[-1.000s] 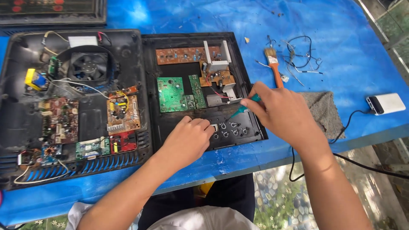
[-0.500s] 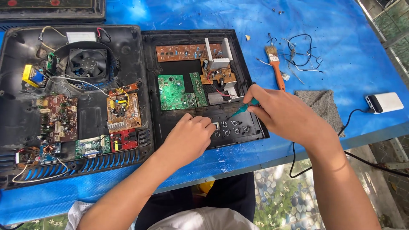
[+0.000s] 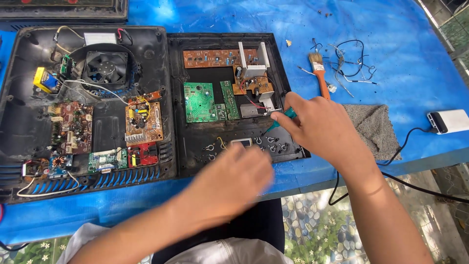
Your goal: Diagnosing and repairing the internal electronic components of an induction cooker using a screwdriver and manual manipulation.
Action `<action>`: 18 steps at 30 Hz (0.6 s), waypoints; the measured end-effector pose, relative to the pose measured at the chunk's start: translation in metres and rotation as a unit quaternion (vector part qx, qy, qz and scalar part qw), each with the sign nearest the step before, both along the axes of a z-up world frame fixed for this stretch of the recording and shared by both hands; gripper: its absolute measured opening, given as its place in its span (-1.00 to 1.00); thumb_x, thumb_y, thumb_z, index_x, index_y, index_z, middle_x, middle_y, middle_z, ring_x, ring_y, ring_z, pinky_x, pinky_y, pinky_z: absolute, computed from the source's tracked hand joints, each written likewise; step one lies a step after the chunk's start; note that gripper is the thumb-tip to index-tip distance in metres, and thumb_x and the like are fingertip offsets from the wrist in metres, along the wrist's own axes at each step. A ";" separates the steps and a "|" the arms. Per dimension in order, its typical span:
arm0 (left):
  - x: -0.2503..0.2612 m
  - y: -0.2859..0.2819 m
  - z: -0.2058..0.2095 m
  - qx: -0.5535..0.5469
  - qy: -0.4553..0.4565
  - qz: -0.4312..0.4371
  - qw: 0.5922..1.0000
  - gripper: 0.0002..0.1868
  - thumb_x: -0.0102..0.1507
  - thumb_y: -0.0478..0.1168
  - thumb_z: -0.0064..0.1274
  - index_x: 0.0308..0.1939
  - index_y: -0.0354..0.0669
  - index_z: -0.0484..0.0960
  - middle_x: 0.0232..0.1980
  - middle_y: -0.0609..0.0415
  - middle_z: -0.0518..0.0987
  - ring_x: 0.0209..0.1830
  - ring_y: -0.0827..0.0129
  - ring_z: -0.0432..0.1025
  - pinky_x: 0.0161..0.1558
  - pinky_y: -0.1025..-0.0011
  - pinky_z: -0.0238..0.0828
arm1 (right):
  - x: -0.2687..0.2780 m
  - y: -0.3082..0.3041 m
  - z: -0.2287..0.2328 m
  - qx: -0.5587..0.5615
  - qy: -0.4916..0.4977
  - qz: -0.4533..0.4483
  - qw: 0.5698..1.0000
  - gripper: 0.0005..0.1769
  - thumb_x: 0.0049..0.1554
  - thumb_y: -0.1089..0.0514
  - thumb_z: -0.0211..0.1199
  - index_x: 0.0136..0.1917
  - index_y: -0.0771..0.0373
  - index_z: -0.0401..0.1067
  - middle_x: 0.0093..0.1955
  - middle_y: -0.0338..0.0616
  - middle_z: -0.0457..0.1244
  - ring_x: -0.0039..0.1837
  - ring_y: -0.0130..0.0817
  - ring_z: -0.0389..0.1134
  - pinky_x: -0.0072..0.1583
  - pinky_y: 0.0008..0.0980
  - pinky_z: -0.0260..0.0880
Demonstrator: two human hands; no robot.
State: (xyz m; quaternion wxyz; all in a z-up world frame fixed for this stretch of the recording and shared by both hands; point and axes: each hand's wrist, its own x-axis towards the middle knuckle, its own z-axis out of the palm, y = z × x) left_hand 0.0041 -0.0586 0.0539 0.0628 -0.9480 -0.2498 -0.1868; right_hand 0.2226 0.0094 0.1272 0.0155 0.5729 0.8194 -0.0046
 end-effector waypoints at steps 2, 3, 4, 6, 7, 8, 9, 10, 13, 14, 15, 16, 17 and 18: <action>0.005 -0.045 0.013 -0.008 -0.025 -0.107 0.994 -0.67 0.15 -0.53 0.16 -0.40 0.05 0.45 -0.31 0.20 0.46 -0.27 0.31 0.33 -0.29 0.32 0.25 | 0.002 0.000 -0.006 -0.022 -0.023 -0.034 0.999 -0.56 0.37 -0.29 0.11 0.01 0.13 0.33 -0.51 -0.16 0.27 -0.44 -0.02 0.28 -0.36 -0.06 0.25; 0.006 -0.062 -0.025 -0.007 -0.024 -0.104 0.994 -0.67 0.15 -0.53 0.16 -0.40 0.05 0.45 -0.31 0.20 0.46 -0.27 0.31 0.33 -0.29 0.32 0.25 | 0.002 -0.001 -0.008 -0.021 -0.022 -0.031 0.999 -0.56 0.37 -0.29 0.11 0.01 0.13 0.33 -0.51 -0.16 0.27 -0.44 -0.02 0.28 -0.36 -0.06 0.25; 0.007 -0.080 -0.062 -0.166 -0.059 -0.161 0.971 -0.86 0.34 -0.33 0.03 -0.33 -0.07 0.50 -0.29 0.08 0.45 -0.30 0.20 0.36 -0.33 0.22 0.29 | 0.004 -0.001 -0.010 -0.012 -0.019 -0.027 0.999 -0.55 0.37 -0.28 0.11 0.00 0.14 0.30 -0.52 -0.15 0.22 -0.46 -0.04 0.24 -0.38 -0.08 0.23; 0.003 -0.094 -0.107 -0.316 -0.094 -0.210 0.920 -0.67 0.53 -0.12 -0.11 -0.26 -0.19 0.56 -0.27 -0.03 0.44 -0.33 0.09 0.40 -0.37 0.12 0.33 | 0.005 -0.002 -0.011 0.000 -0.016 -0.018 1.000 -0.55 0.38 -0.28 0.12 -0.01 0.15 0.28 -0.54 -0.15 0.18 -0.47 -0.05 0.20 -0.39 -0.11 0.20; -0.003 -0.091 -0.115 -0.524 -0.071 -0.167 0.832 -0.62 0.51 -0.11 -0.18 -0.40 -0.12 0.39 -0.35 0.06 0.36 -0.37 0.24 0.30 -0.28 0.20 0.24 | 0.004 -0.003 -0.011 -0.006 -0.018 -0.027 0.999 -0.54 0.38 -0.29 0.10 0.00 0.14 0.27 -0.51 -0.13 0.20 -0.43 0.00 0.23 -0.39 -0.07 0.21; -0.009 -0.089 -0.123 -0.704 -0.043 -0.118 0.699 -0.53 0.48 -0.10 -0.25 -0.54 -0.07 0.22 -0.44 0.14 0.28 -0.41 0.39 0.19 -0.19 0.27 0.14 | 0.004 -0.003 -0.012 -0.012 -0.019 -0.037 0.999 -0.53 0.37 -0.31 0.08 0.00 0.13 0.26 -0.49 -0.11 0.23 -0.40 0.06 0.27 -0.38 -0.04 0.22; -0.014 -0.095 -0.165 -0.704 -0.043 -0.116 0.699 -0.53 0.48 -0.10 -0.25 -0.54 -0.07 0.22 -0.44 0.14 0.28 -0.41 0.39 0.19 -0.19 0.27 0.14 | 0.005 -0.003 -0.013 -0.011 -0.018 -0.035 0.999 -0.53 0.37 -0.31 0.08 0.00 0.13 0.26 -0.49 -0.11 0.23 -0.40 0.06 0.27 -0.38 -0.04 0.22; -0.018 -0.101 -0.207 -0.669 -0.049 -0.058 0.740 -0.62 0.47 -0.13 -0.26 -0.45 -0.11 0.34 -0.37 0.07 0.40 -0.33 0.25 0.31 -0.13 0.22 0.20 | 0.006 -0.003 -0.013 -0.012 -0.022 -0.032 0.999 -0.54 0.37 -0.32 0.06 0.03 0.12 0.27 -0.50 -0.14 0.22 -0.42 0.01 0.25 -0.39 -0.07 0.20; -0.015 -0.101 -0.238 -0.648 -0.002 0.014 0.762 -0.70 0.46 -0.11 -0.25 -0.17 -0.13 0.57 -0.13 -0.02 0.58 -0.09 0.08 0.45 0.04 0.18 0.30 | 0.007 -0.004 -0.014 -0.009 -0.026 -0.028 0.999 -0.54 0.37 -0.33 0.05 0.05 0.11 0.27 -0.51 -0.15 0.21 -0.44 -0.01 0.23 -0.39 -0.09 0.18; -0.012 -0.098 -0.231 -0.663 0.050 0.030 0.746 -0.64 0.47 -0.07 -0.22 0.02 -0.10 0.69 0.05 -0.04 0.64 0.07 0.05 0.47 0.13 0.18 0.36 | 0.007 -0.004 -0.014 -0.004 -0.025 -0.027 0.999 -0.54 0.37 -0.32 0.06 0.04 0.12 0.26 -0.51 -0.13 0.20 -0.44 0.02 0.22 -0.39 -0.08 0.18; -0.010 -0.108 -0.245 -0.662 0.051 0.032 0.747 -0.64 0.47 -0.07 -0.22 0.02 -0.10 0.69 0.05 -0.04 0.64 0.07 0.05 0.47 0.13 0.18 0.36 | 0.006 -0.005 -0.013 -0.003 -0.024 -0.026 0.999 -0.54 0.37 -0.32 0.06 0.04 0.12 0.26 -0.51 -0.13 0.20 -0.44 0.02 0.22 -0.39 -0.08 0.18; -0.009 -0.118 -0.259 -0.635 0.024 -0.035 0.772 -0.64 0.50 -0.02 -0.18 -0.08 -0.14 0.67 -0.11 -0.08 0.65 -0.13 0.02 0.51 -0.01 0.16 0.42 | 0.006 -0.006 -0.011 -0.017 -0.016 -0.030 0.999 -0.54 0.37 -0.31 0.06 0.02 0.12 0.26 -0.54 -0.15 0.17 -0.47 -0.06 0.18 -0.40 -0.14 0.11; -0.008 -0.122 -0.273 -0.599 -0.005 -0.099 0.795 -0.59 0.53 0.02 -0.13 -0.18 -0.17 0.65 -0.27 -0.11 0.66 -0.34 -0.02 0.56 -0.16 0.13 0.48 | 0.003 -0.003 -0.007 -0.026 -0.007 -0.031 0.999 -0.54 0.37 -0.30 0.06 0.00 0.13 0.26 -0.56 -0.17 0.13 -0.50 -0.14 0.14 -0.42 -0.19 0.04; -0.012 -0.118 -0.267 -0.594 -0.005 -0.094 0.799 -0.59 0.53 0.02 -0.13 -0.18 -0.17 0.65 -0.27 -0.11 0.66 -0.34 -0.02 0.56 -0.16 0.13 0.48 | 0.004 -0.004 -0.008 -0.020 -0.005 -0.026 0.999 -0.54 0.37 -0.30 0.06 0.00 0.13 0.26 -0.56 -0.17 0.13 -0.50 -0.14 0.14 -0.42 -0.19 0.04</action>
